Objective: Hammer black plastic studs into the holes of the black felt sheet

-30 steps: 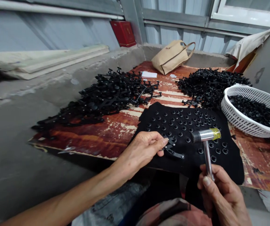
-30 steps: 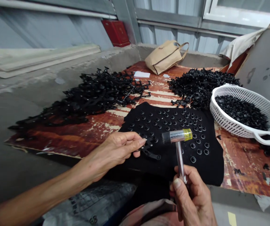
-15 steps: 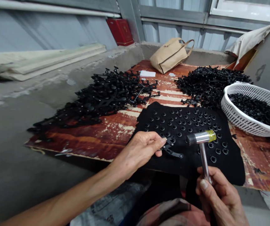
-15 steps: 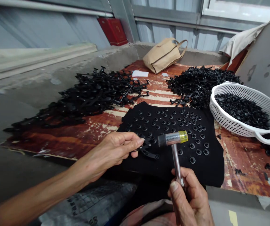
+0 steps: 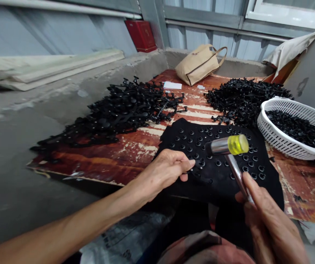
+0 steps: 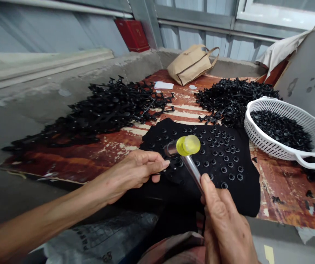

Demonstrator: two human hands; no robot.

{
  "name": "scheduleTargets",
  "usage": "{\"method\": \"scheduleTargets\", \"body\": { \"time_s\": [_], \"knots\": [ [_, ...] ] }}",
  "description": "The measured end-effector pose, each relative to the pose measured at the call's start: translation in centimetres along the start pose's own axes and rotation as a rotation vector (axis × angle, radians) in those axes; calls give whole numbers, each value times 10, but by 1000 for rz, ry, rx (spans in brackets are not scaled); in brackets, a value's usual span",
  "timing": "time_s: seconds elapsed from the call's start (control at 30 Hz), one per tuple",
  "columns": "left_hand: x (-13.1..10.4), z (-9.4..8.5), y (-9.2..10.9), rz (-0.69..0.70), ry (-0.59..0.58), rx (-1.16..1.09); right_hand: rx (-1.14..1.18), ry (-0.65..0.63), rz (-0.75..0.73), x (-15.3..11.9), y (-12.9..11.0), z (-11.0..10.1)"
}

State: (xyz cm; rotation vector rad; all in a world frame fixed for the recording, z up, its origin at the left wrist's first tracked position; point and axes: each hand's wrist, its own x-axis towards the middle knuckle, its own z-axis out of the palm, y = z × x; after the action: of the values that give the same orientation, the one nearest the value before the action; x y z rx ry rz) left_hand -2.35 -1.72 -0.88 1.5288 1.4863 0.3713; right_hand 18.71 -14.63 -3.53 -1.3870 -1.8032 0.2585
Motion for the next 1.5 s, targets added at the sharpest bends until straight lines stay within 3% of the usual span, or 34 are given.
{"method": "scheduleTargets", "body": {
  "time_s": [0.1, 0.2, 0.33, 0.5, 0.63, 0.77, 0.9, 1.03, 1.23, 1.37, 1.5],
  "knots": [
    [2, -2, -4, 18, -31, -11, -218, -102, -66, 5, 2, -2],
    [1, -2, -3, 18, -22, 32, -272, -203, -104, 7, 5, -7],
    [1, -2, 1, 0, -16, 38, -239, -118, -88, 5, 4, -13],
    [1, -1, 2, 49, 4, 64, -260, -185, -86, 9, 4, -5],
    [1, 0, 2, 66, 12, 73, -226, -85, -95, 11, 2, -4],
    [-1, -1, 5, 62, 8, 108, -281, -184, -85, 9, 3, -4],
    [-1, 1, 6, 76, 10, 149, -235, -124, -101, 6, 3, -1],
    [-3, 2, 6, 111, 18, 185, -285, -211, -82, 5, 6, 4],
    [-23, 3, 0, 188, 152, 166, 3, -28, -16, -4, 13, 1],
    [-40, 4, -8, 354, 231, 441, 105, 29, 112, -17, 18, 4],
    [-38, 5, -13, 718, 261, 735, 169, 60, 190, -27, 22, 11]
  ]
}}
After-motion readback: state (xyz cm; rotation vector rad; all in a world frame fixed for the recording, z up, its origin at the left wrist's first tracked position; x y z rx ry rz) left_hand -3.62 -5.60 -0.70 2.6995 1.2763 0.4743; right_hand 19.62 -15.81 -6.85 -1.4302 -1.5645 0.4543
